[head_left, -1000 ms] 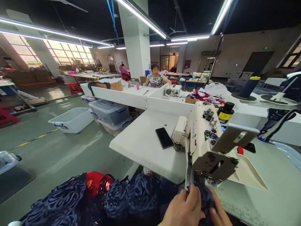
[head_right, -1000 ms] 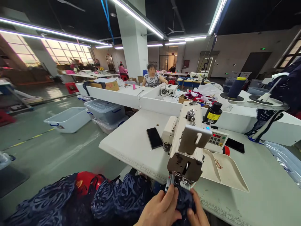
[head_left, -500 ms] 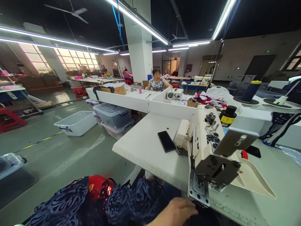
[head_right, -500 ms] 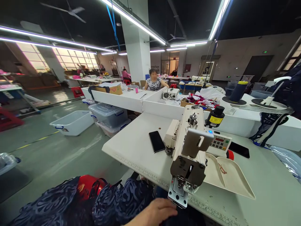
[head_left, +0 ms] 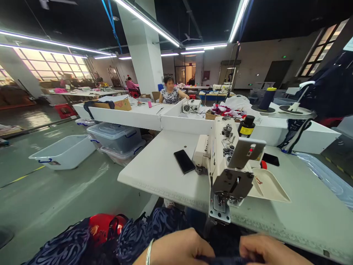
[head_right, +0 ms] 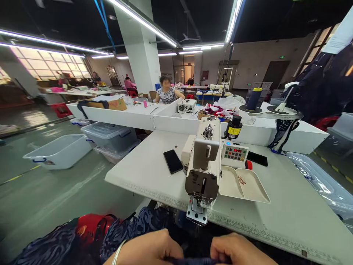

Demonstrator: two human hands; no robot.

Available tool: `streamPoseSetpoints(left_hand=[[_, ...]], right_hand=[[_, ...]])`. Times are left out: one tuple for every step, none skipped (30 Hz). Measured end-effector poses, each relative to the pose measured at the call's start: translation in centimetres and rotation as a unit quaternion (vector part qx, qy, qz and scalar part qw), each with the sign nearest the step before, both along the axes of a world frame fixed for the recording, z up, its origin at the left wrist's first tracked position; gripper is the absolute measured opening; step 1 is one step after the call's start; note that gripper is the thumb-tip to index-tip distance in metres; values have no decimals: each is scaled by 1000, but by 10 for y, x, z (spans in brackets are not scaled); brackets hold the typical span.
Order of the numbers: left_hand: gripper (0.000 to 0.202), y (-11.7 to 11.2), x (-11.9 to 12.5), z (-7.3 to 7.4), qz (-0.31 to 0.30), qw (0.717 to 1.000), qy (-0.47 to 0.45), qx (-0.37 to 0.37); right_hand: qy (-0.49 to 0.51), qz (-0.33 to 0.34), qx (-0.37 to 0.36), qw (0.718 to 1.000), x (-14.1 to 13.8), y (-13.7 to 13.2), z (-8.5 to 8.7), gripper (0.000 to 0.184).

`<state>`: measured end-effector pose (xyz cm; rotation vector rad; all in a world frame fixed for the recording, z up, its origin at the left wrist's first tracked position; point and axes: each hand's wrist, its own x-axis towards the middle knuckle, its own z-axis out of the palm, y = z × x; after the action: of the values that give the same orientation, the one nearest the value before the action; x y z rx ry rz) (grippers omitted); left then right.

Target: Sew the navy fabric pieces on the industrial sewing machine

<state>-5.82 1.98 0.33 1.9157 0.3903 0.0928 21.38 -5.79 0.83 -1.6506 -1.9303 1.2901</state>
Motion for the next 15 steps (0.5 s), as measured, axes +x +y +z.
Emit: streamPoseSetpoints(left_hand=[[44, 5, -4, 6, 16, 1000, 12, -14], [47, 10, -7, 11, 35, 999, 22, -19], [49, 15, -9, 14, 59, 998, 35, -8], [50, 20, -10, 16, 87, 994, 55, 26], [48, 25, -11, 16, 120, 986, 87, 82], [45, 29, -10, 14, 159, 968, 124, 150], [42, 31, -9, 12, 199, 942, 163, 216], [38, 32, -7, 8, 237, 913, 195, 269], [32, 31, -4, 3, 271, 887, 208, 310], [28, 29, 0, -1, 295, 871, 196, 342], [27, 26, 5, -5, 302, 863, 159, 373], [30, 22, 10, -9, 286, 860, 107, 409], [33, 17, 15, -13, 253, 853, 50, 453], [35, 13, 20, -15, 213, 843, -1, 494], [33, 9, 24, -18, 173, 832, -36, 525]], right_hand=[[7, -9, 13, 1000, -2, 7, 3, 12], [22, -29, 34, 999, -3, 15, 5, 13], [40, -58, 60, 996, -5, 23, 5, 17], [60, -91, 90, 990, -8, 31, 3, 21], [79, -121, 117, 983, -10, 38, 0, 25], [95, -145, 139, 975, -13, 44, -5, 29], [107, -163, 157, 968, -16, 49, -10, 32], [113, -177, 171, 963, -20, 53, -15, 35], [112, -190, 183, 958, -23, 55, -20, 36], [107, -202, 190, 955, -26, 58, -25, 36], [99, -213, 197, 952, -29, 59, -28, 34], [94, -221, 203, 949, -30, 60, -31, 31], [93, -224, 211, 947, -31, 61, -32, 29], [97, -224, 219, 945, -31, 63, -33, 29], [104, -222, 228, 942, -31, 64, -34, 31]])
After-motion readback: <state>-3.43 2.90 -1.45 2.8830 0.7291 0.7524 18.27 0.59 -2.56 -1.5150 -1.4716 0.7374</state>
